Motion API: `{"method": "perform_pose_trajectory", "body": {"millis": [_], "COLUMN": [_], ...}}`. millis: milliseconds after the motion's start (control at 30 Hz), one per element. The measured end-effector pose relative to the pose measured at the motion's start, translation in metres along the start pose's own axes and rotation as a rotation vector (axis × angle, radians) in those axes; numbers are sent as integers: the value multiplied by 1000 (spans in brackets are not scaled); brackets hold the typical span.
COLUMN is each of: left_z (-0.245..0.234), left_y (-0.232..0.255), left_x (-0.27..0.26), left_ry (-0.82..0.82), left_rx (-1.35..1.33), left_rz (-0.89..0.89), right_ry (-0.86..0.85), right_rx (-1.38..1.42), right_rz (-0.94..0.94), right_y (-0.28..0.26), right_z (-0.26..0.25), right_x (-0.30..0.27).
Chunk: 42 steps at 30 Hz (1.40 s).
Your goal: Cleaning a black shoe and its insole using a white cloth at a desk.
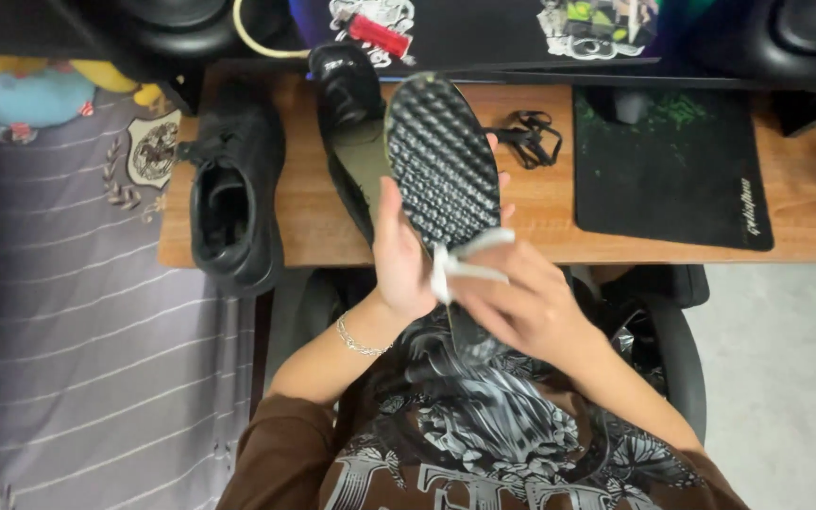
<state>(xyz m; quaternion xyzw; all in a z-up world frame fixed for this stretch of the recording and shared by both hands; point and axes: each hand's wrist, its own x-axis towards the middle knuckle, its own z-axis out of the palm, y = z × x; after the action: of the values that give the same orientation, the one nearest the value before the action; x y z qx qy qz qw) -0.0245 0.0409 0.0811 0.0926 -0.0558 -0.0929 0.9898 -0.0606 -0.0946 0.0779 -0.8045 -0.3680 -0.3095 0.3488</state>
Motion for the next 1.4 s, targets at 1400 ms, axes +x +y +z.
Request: {"method": "perform_pose_trajectory", "body": {"millis": [1400], "left_z": [-11], "left_y": [-4], "left_x": [-13], "left_ry": [-95], "left_rx": [91], "left_rz": [-157], "right_ry": [245], "right_rx": [-209], "right_rz": [-62], "right_y": [-13], "right_z": [-3], "right_x": [24]}}
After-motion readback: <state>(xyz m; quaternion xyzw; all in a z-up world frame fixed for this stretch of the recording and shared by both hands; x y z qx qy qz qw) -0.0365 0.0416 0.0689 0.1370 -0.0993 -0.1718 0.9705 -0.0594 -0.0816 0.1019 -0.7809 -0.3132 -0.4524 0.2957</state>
